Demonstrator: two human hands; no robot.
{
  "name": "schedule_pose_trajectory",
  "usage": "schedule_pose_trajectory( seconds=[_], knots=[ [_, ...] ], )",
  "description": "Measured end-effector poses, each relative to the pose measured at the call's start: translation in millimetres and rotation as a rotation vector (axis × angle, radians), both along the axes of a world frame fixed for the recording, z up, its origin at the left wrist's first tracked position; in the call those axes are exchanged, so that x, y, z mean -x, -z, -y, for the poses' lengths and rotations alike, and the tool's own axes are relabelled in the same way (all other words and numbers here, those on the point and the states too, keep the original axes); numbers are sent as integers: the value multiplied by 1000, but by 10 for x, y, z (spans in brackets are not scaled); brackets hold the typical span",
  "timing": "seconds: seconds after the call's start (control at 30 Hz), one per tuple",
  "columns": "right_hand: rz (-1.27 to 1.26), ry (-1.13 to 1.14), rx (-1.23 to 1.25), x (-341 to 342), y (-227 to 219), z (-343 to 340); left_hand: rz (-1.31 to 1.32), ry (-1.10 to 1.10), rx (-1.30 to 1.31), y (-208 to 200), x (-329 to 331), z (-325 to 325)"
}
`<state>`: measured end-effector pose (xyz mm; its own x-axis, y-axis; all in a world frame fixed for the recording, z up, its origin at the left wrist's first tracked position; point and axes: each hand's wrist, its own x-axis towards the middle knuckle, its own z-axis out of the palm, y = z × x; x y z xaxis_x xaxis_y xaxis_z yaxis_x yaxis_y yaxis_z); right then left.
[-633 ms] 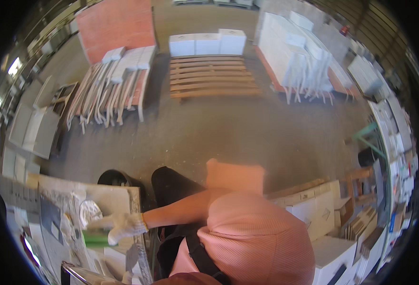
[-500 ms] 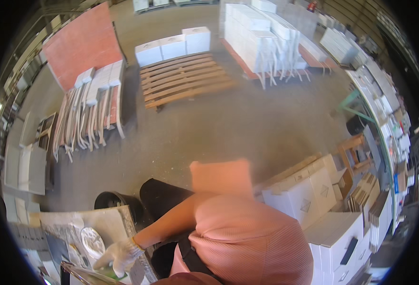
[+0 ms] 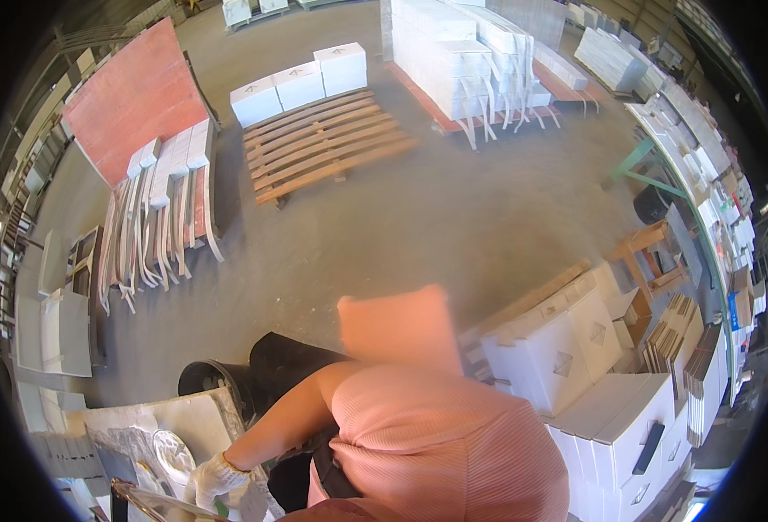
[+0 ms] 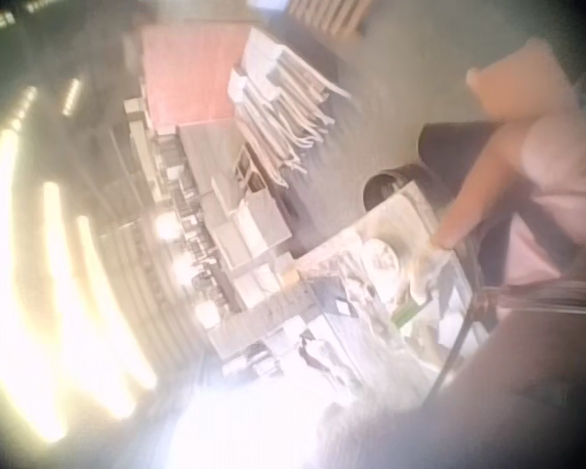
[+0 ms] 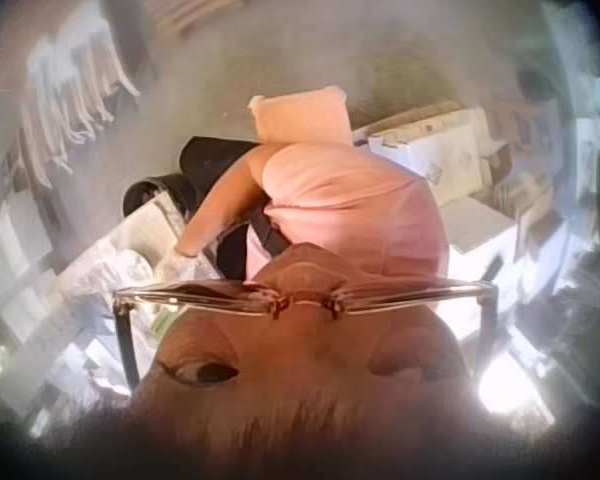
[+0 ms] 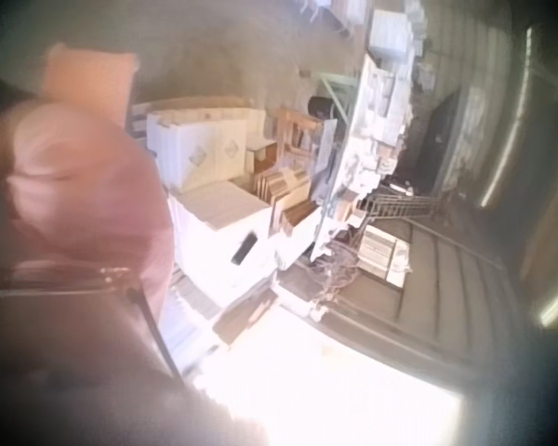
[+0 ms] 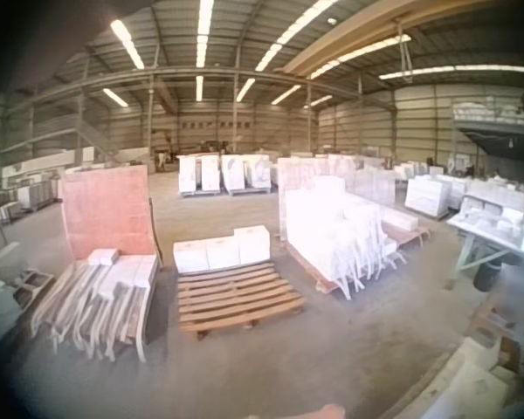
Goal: The person applies a white paste to the edges of rectangular tiles using a small metal spatula, then rubs the edges with a green abrasive block. The person repeats this process on multiple tiles, handling them one at a time and placing them back on the workbench.
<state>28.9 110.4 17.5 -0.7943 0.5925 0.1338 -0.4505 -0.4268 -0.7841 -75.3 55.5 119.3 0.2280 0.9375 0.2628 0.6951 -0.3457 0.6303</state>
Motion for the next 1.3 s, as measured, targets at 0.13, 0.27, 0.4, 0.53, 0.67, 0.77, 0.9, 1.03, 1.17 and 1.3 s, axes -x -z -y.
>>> schedule_pose_trajectory(
  seconds=[0.13, 0.27, 0.4, 0.53, 0.67, 0.77, 0.9, 1.03, 1.17, 1.3],
  knots=[
    [29, 107, -42, -370, -380, 406, 158, -97, 62, -146, 206, 49],
    [-117, 21, 144, -565, -484, 688, 301, -341, 184, -251, 676, 181],
    [-90, -71, 160, -732, -482, 775, 155, -347, 79, 32, 925, 98],
    [121, -4, 146, -904, -468, 666, -329, -201, -301, 275, 975, 83],
    [232, 207, 168, -1010, -439, 428, -269, -343, -168, 337, 934, 247],
    [326, 383, 82, -1056, -433, 388, -386, -259, -199, 408, 809, 305],
    [409, 321, -45, -998, -388, 496, -370, -279, -192, 415, 750, 287],
    [474, 241, -223, -731, -322, 510, -318, -283, -173, 389, 728, 287],
    [518, 219, -194, -630, -424, 432, -308, -296, -163, 376, 714, 280],
    [525, 221, -175, -725, -592, 581, -295, -296, -171, 392, 728, 282]
  ],
)
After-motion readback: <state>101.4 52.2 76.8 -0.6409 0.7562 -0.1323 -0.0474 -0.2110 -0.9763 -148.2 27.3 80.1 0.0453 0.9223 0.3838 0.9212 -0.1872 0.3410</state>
